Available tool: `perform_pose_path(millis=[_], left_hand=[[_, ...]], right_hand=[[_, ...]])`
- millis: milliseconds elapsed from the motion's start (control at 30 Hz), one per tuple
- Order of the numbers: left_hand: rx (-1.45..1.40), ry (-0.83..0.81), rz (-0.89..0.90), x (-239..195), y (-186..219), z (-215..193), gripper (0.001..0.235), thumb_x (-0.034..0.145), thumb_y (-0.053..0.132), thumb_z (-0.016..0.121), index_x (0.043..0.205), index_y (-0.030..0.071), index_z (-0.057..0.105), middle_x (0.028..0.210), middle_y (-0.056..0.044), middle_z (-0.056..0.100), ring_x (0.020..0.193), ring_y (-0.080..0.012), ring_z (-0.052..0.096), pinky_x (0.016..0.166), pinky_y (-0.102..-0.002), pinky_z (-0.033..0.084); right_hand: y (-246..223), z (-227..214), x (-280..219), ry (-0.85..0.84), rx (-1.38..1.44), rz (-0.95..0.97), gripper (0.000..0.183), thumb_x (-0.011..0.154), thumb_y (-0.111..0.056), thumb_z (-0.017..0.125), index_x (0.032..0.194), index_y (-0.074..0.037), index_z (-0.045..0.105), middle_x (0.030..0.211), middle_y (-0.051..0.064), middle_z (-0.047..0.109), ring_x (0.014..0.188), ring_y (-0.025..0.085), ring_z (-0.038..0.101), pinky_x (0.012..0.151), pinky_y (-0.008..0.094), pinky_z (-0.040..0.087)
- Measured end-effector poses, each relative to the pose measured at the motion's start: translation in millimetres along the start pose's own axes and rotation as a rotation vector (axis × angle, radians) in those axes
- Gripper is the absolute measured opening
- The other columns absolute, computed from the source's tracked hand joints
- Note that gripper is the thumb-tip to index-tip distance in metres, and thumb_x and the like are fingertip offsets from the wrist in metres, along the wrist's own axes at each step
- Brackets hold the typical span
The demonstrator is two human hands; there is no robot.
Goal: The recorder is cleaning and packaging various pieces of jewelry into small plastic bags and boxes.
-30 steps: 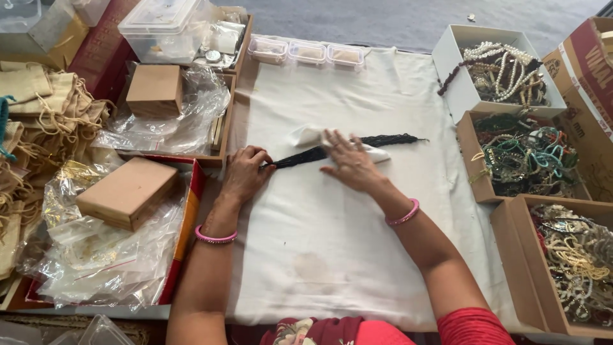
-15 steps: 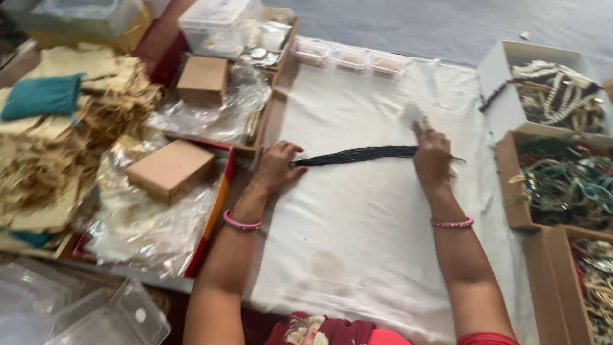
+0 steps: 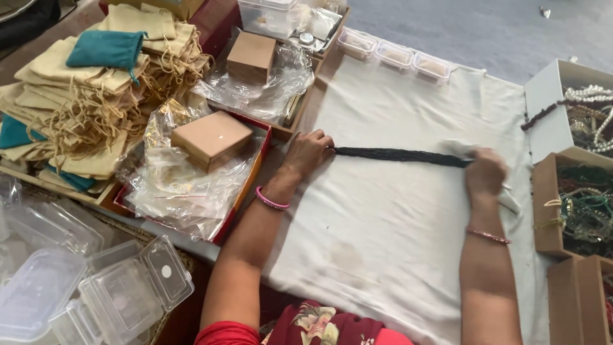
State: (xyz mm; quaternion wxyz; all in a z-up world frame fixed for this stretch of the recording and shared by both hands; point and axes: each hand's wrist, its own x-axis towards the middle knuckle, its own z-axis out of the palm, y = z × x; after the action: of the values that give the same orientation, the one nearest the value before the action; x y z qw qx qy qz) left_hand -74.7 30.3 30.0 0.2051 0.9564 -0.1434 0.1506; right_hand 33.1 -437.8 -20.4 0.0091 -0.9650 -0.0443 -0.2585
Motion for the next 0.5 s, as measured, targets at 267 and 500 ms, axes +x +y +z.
perform_pose_path(millis=[267, 500], left_hand=[[-0.016, 0.031, -0.011, 0, -3, 4, 0.03, 0.086, 0.038, 0.078, 0.102, 0.012, 0.075, 0.105, -0.007, 0.069, 0.104, -0.0247, 0.064, 0.096, -0.042, 0.048], [-0.045, 0.101, -0.033, 4, -10, 20, 0.022, 0.097, 0.028, 0.071, 0.107, 0.009, 0.069, 0.104, -0.008, 0.072, 0.101, -0.0236, 0.069, 0.096, -0.043, 0.053]], right_hand=[[10, -30, -6, 0.407, -0.361, 0.04, 0.013, 0.087, -0.011, 0.069, 0.094, -0.02, 0.075, 0.125, 0.004, 0.071, 0.125, 0.025, 0.061, 0.11, 0.041, 0.038], [10, -31, -4, -0.121, 0.267, 0.096, 0.019, 0.08, -0.011, 0.071, 0.096, -0.016, 0.079, 0.12, 0.007, 0.067, 0.115, 0.026, 0.063, 0.111, 0.045, 0.039]])
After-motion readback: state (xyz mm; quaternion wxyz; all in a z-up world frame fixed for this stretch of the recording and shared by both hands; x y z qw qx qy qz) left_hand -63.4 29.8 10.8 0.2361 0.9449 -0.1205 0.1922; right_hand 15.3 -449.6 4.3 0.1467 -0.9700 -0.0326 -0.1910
